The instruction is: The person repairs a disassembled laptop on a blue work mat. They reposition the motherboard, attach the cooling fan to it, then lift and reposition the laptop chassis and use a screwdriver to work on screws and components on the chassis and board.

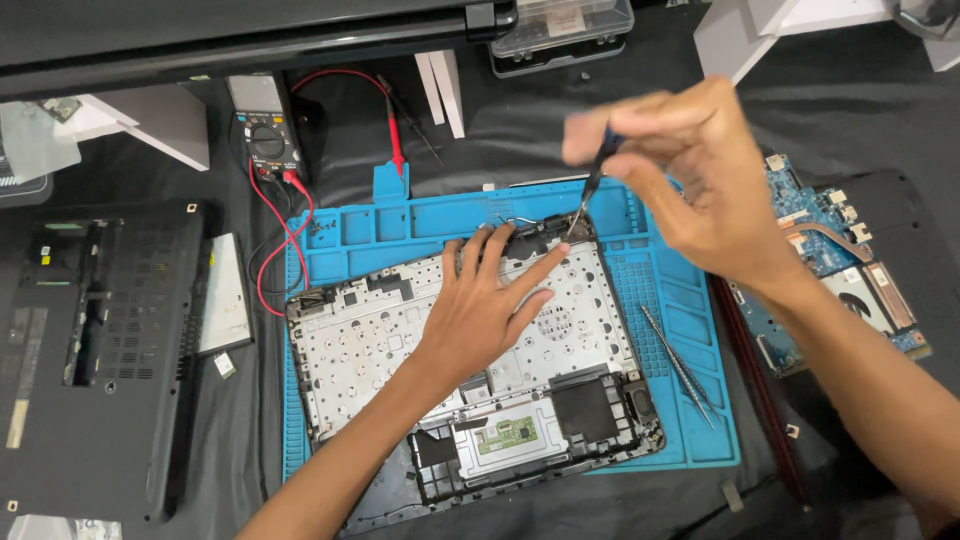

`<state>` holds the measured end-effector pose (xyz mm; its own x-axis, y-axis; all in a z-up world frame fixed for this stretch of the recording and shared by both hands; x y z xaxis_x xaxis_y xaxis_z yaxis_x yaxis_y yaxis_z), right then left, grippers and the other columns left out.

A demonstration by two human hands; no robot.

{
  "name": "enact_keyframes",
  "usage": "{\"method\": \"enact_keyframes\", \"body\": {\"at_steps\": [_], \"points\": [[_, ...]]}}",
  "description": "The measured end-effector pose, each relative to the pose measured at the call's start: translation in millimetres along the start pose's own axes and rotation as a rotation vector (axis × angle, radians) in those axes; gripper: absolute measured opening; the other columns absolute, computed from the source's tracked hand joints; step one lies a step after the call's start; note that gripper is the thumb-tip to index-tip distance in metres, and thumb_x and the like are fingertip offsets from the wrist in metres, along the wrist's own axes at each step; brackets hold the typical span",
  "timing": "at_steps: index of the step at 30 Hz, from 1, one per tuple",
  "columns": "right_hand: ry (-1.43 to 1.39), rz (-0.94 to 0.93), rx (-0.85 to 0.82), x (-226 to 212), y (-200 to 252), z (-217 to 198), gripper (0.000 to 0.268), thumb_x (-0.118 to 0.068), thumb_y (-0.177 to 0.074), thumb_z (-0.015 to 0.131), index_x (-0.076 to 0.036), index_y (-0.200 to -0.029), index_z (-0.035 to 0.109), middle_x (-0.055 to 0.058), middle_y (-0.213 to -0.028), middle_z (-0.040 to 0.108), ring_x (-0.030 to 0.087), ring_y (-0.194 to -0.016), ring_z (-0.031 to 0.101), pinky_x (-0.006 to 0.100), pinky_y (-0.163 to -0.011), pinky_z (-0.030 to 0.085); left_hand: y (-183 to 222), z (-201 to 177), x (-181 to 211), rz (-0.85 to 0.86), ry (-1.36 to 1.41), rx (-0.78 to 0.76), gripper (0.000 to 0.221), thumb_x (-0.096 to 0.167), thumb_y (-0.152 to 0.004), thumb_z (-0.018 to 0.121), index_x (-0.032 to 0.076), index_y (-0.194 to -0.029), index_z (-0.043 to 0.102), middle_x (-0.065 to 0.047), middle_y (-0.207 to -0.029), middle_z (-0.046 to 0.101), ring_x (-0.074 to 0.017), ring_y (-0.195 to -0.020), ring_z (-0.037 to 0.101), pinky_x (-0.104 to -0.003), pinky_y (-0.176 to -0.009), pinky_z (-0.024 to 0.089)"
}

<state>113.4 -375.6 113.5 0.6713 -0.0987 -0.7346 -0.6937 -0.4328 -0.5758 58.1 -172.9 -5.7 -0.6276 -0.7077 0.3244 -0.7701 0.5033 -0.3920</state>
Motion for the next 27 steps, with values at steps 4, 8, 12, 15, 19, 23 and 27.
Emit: {"method": "enact_keyframes", "body": {"at_steps": [4, 8, 12, 15, 19, 23, 27], "points": [[-0.045, 0.064, 0.033, 11, 9, -4, 0.035, 0.013, -0.103, 0.062, -0.003, -0.123, 0.037, 0.017, -0.110, 0.056, 0.021, -0.103, 0.070, 0.031, -0.091, 0.062, 0, 0, -1, -0.001, -0.019, -0.011, 0.048, 0.043, -0.105, 0.055, 0.032, -0.152, 0.051, -0.027, -0.145, 0.048, -0.0453, -0.135, 0.045, -0.062, -0.110, 0.033], [-0.045, 0.042, -0.035, -1, 3, 1, 0.036, 0.015, -0.099, 0.061, -0.001, -0.120, 0.036, 0.018, -0.110, 0.054, 0.025, -0.104, 0.068, 0.033, -0.091, 0.063, 0, 1, 0, 0.000, -0.012, -0.008, 0.047, 0.043, -0.106, 0.054, 0.033, -0.152, 0.052, -0.026, -0.146, 0.048, -0.0449, -0.135, 0.045, -0.062, -0.111, 0.033], [-0.078, 0.039, -0.016, 17, 18, 0, 0.034, 0.015, -0.107, 0.059, -0.002, -0.125, 0.036, 0.016, -0.110, 0.053, 0.025, -0.107, 0.071, 0.034, -0.099, 0.065, 1, 0, -1, -0.002, 0.002, 0.003, 0.047, 0.043, -0.106, 0.054, 0.033, -0.152, 0.052, -0.026, -0.147, 0.047, -0.0457, -0.136, 0.045, -0.061, -0.112, 0.033], [-0.080, 0.043, 0.024, 9, 11, 1, 0.035, 0.014, -0.106, 0.060, -0.002, -0.125, 0.036, 0.017, -0.112, 0.054, 0.025, -0.108, 0.071, 0.035, -0.100, 0.065, 2, -2, -1, -0.011, 0.019, 0.008, 0.046, 0.043, -0.106, 0.055, 0.033, -0.151, 0.053, -0.025, -0.147, 0.048, -0.0458, -0.136, 0.045, -0.061, -0.112, 0.032], [0.083, -0.011, -0.003, 3, 11, 6, 0.045, 0.011, -0.100, 0.066, -0.001, -0.131, 0.036, 0.019, -0.114, 0.062, 0.026, -0.110, 0.072, 0.035, -0.098, 0.064, 4, -3, -8, 0.051, -0.006, 0.018, 0.048, 0.043, -0.106, 0.055, 0.030, -0.152, 0.052, -0.028, -0.148, 0.047, -0.0481, -0.133, 0.047, -0.063, -0.110, 0.033], [0.245, 0.008, 0.034, -7, 11, 21, 0.056, 0.008, -0.099, 0.070, -0.001, -0.141, 0.034, 0.019, -0.113, 0.069, 0.023, -0.108, 0.073, 0.033, -0.096, 0.062, 6, -28, -26, 0.111, 0.130, 0.054, 0.041, 0.041, -0.099, 0.062, 0.023, -0.136, 0.065, -0.025, -0.144, 0.054, -0.0446, -0.126, 0.054, -0.056, -0.106, 0.042], [0.090, 0.115, 0.139, -6, 12, 33, 0.043, 0.008, -0.104, 0.064, 0.002, -0.137, 0.037, 0.017, -0.114, 0.067, 0.021, -0.109, 0.071, 0.031, -0.097, 0.060, 9, -65, -65, -0.037, 0.262, 0.086, 0.021, 0.025, -0.105, 0.062, 0.007, -0.107, 0.074, -0.015, -0.105, 0.074, -0.0317, -0.101, 0.069, -0.041, -0.091, 0.055]]}}
Point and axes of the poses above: each hand's wrist, its own y-axis away from the middle knuckle, its own z-axis out of the palm, x = y × z, the point moved 3 cm from there along -y, towards the middle knuckle
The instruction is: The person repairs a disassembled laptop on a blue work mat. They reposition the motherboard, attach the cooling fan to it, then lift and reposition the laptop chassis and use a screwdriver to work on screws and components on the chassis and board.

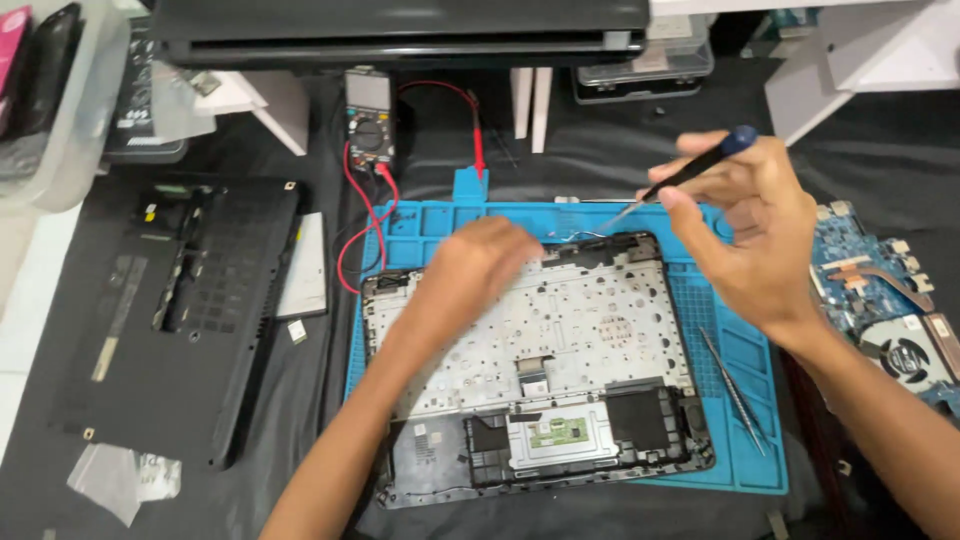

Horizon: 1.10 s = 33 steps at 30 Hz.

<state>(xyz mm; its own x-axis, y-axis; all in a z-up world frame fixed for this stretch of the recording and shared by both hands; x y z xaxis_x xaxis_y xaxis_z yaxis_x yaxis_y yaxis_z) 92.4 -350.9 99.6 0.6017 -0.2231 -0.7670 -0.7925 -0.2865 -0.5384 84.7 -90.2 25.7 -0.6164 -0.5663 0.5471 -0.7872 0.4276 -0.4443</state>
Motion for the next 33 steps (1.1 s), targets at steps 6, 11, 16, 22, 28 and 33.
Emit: {"method": "enact_keyframes", "body": {"at_steps": [6, 11, 16, 22, 28, 33], "points": [[-0.213, 0.053, 0.000, 24, -19, 52, 0.020, 0.007, -0.109, 0.058, 0.002, -0.125, 0.047, 0.015, -0.124, 0.064, 0.021, -0.114, 0.071, 0.031, -0.099, 0.061, 0, -45, -56, -0.469, 0.216, 0.247, 0.057, 0.037, -0.102, 0.068, -0.005, -0.065, 0.057, -0.019, -0.055, 0.048, -0.0293, -0.049, 0.036, -0.040, -0.048, 0.034], [-0.238, 0.057, -0.027, 27, -31, 85, 0.023, 0.008, -0.108, 0.058, 0.003, -0.125, 0.044, 0.016, -0.123, 0.063, 0.023, -0.120, 0.069, 0.032, -0.103, 0.059, 7, -33, -81, -0.636, 0.068, 0.195, 0.072, 0.048, -0.105, 0.066, -0.008, -0.061, 0.050, -0.023, -0.056, 0.039, -0.0323, -0.052, 0.032, -0.045, -0.051, 0.034], [-0.162, 0.052, -0.071, 38, -34, 98, 0.024, 0.007, -0.107, 0.058, 0.003, -0.126, 0.044, 0.019, -0.124, 0.067, 0.024, -0.121, 0.070, 0.031, -0.102, 0.058, 10, -25, -86, -0.521, -0.029, 0.076, 0.051, 0.042, -0.095, 0.070, 0.000, -0.069, 0.064, -0.020, -0.060, 0.059, -0.0405, -0.059, 0.058, -0.047, -0.055, 0.044], [-0.115, 0.038, -0.088, 44, -33, 104, 0.023, 0.006, -0.107, 0.058, 0.004, -0.125, 0.044, 0.020, -0.124, 0.067, 0.025, -0.121, 0.070, 0.032, -0.105, 0.058, 12, -26, -82, -0.547, 0.012, -0.030, 0.030, 0.031, -0.091, 0.075, 0.003, -0.087, 0.066, -0.017, -0.069, 0.068, -0.0383, -0.071, 0.067, -0.047, -0.065, 0.048], [-0.233, 0.059, -0.074, 38, -31, 99, 0.023, 0.007, -0.109, 0.056, 0.003, -0.127, 0.041, 0.021, -0.125, 0.066, 0.026, -0.122, 0.069, 0.034, -0.105, 0.058, 6, -31, -72, -0.536, 0.078, -0.057, 0.028, 0.021, -0.080, 0.081, 0.005, -0.098, 0.066, -0.012, -0.066, 0.066, -0.0329, -0.068, 0.067, -0.046, -0.063, 0.048], [-0.329, 0.072, -0.054, 26, -27, 89, 0.023, 0.006, -0.111, 0.054, 0.000, -0.128, 0.040, 0.022, -0.125, 0.065, 0.029, -0.118, 0.070, 0.038, -0.108, 0.059, 9, -19, -76, -0.270, 0.079, 0.076, 0.016, 0.016, -0.082, 0.080, 0.007, -0.095, 0.075, -0.011, -0.083, 0.070, -0.0289, -0.075, 0.068, -0.043, -0.068, 0.050]]}}
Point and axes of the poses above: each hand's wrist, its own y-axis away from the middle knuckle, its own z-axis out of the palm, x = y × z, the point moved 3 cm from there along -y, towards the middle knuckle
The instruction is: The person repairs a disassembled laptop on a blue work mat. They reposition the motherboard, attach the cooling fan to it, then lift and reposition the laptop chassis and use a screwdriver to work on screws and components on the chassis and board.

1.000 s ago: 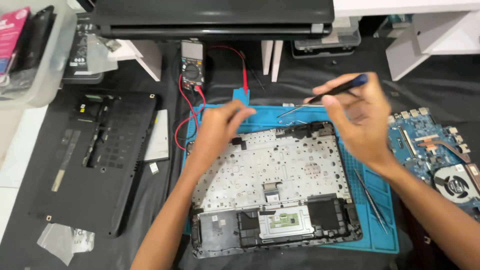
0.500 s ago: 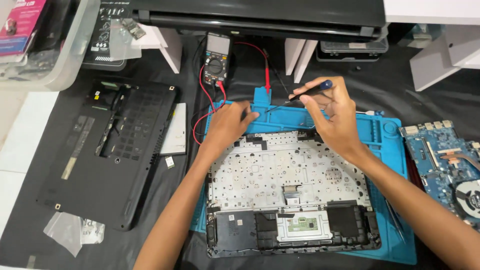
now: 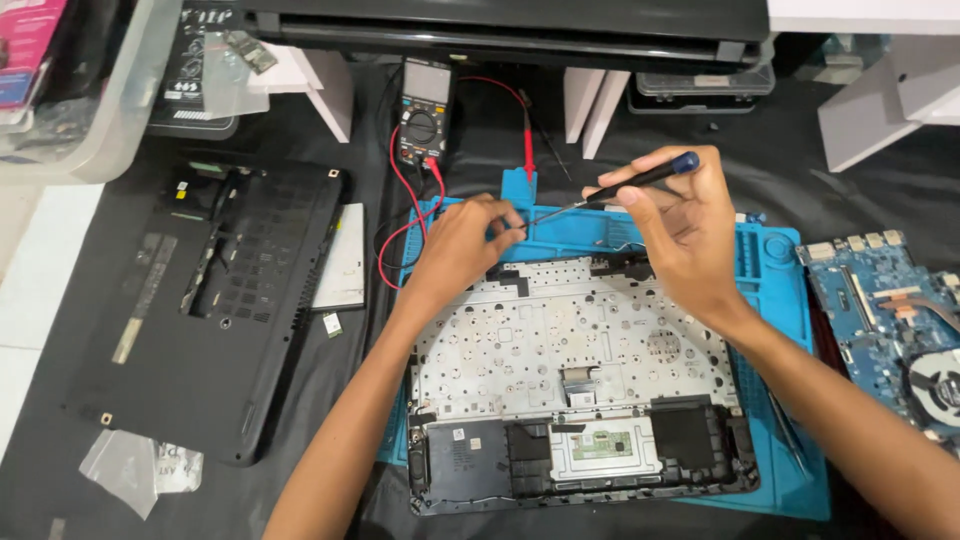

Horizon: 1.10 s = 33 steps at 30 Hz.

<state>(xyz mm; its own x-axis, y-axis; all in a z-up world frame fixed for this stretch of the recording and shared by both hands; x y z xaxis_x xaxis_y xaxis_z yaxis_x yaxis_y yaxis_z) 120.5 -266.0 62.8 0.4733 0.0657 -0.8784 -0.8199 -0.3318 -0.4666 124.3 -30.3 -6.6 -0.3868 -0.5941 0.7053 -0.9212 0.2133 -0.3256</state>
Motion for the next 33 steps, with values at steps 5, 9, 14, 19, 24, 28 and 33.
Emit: {"method": "enact_keyframes", "body": {"at_steps": [5, 9, 14, 19, 24, 28, 33], "points": [[-0.020, -0.019, 0.038, -17, 9, -19, 0.022, 0.004, -0.114, 0.054, 0.000, -0.129, 0.039, 0.022, -0.122, 0.065, 0.031, -0.116, 0.072, 0.041, -0.106, 0.062, -6, -6, 20, -0.065, 0.266, -0.094, 0.014, 0.013, -0.088, 0.077, 0.003, -0.098, 0.076, -0.006, -0.087, 0.073, -0.0145, -0.057, 0.059, -0.032, -0.053, 0.046], [-0.022, -0.011, 0.098, -37, 21, -39, 0.021, 0.001, -0.117, 0.055, -0.001, -0.128, 0.037, 0.022, -0.120, 0.065, 0.033, -0.114, 0.073, 0.042, -0.101, 0.066, -2, 4, 28, -0.224, 0.679, -0.220, 0.016, 0.016, -0.096, 0.073, 0.002, -0.103, 0.078, 0.001, -0.073, 0.068, -0.0010, -0.049, 0.049, -0.021, -0.043, 0.037], [-0.018, -0.014, 0.156, -55, 45, -67, 0.020, 0.000, -0.120, 0.054, -0.001, -0.129, 0.036, 0.021, -0.120, 0.065, 0.034, -0.112, 0.074, 0.043, -0.099, 0.067, 0, 16, 51, -0.251, 0.718, -0.288, 0.018, 0.019, -0.099, 0.069, 0.004, -0.103, 0.078, 0.003, -0.070, 0.066, -0.0020, -0.050, 0.049, -0.022, -0.044, 0.038], [0.007, -0.008, 0.197, -68, 63, -82, 0.019, 0.000, -0.120, 0.053, -0.002, -0.128, 0.036, 0.021, -0.119, 0.065, 0.035, -0.111, 0.075, 0.043, -0.099, 0.067, 7, 24, 83, -0.289, 0.734, -0.360, 0.020, 0.021, -0.099, 0.067, 0.005, -0.103, 0.078, 0.002, -0.080, 0.071, -0.0023, -0.052, 0.050, -0.021, -0.046, 0.039], [0.000, 0.008, 0.201, -76, 73, -96, 0.020, -0.001, -0.118, 0.053, -0.001, -0.130, 0.037, 0.021, -0.117, 0.066, 0.035, -0.110, 0.074, 0.043, -0.098, 0.065, 12, 35, 94, -0.323, 0.808, -0.341, 0.022, 0.022, -0.101, 0.066, 0.004, -0.107, 0.077, -0.001, -0.076, 0.065, -0.0044, -0.052, 0.053, -0.022, -0.047, 0.041], [-0.008, 0.021, 0.212, -80, 77, -104, 0.021, 0.000, -0.116, 0.053, -0.001, -0.128, 0.036, 0.022, -0.115, 0.066, 0.034, -0.108, 0.075, 0.044, -0.097, 0.065, 10, 43, 108, -0.333, 0.809, -0.363, 0.022, 0.021, -0.101, 0.065, 0.003, -0.107, 0.076, -0.001, -0.078, 0.067, -0.0042, -0.053, 0.054, -0.022, -0.048, 0.042], [0.042, -0.024, 0.222, -73, 88, -123, 0.022, 0.001, -0.118, 0.057, -0.003, -0.126, 0.037, 0.021, -0.112, 0.068, 0.032, -0.107, 0.075, 0.041, -0.098, 0.066, 3, 59, 116, -0.312, 0.824, -0.358, 0.022, 0.021, -0.101, 0.065, 0.003, -0.107, 0.076, -0.001, -0.074, 0.065, -0.0045, -0.053, 0.053, -0.023, -0.047, 0.042]]}}
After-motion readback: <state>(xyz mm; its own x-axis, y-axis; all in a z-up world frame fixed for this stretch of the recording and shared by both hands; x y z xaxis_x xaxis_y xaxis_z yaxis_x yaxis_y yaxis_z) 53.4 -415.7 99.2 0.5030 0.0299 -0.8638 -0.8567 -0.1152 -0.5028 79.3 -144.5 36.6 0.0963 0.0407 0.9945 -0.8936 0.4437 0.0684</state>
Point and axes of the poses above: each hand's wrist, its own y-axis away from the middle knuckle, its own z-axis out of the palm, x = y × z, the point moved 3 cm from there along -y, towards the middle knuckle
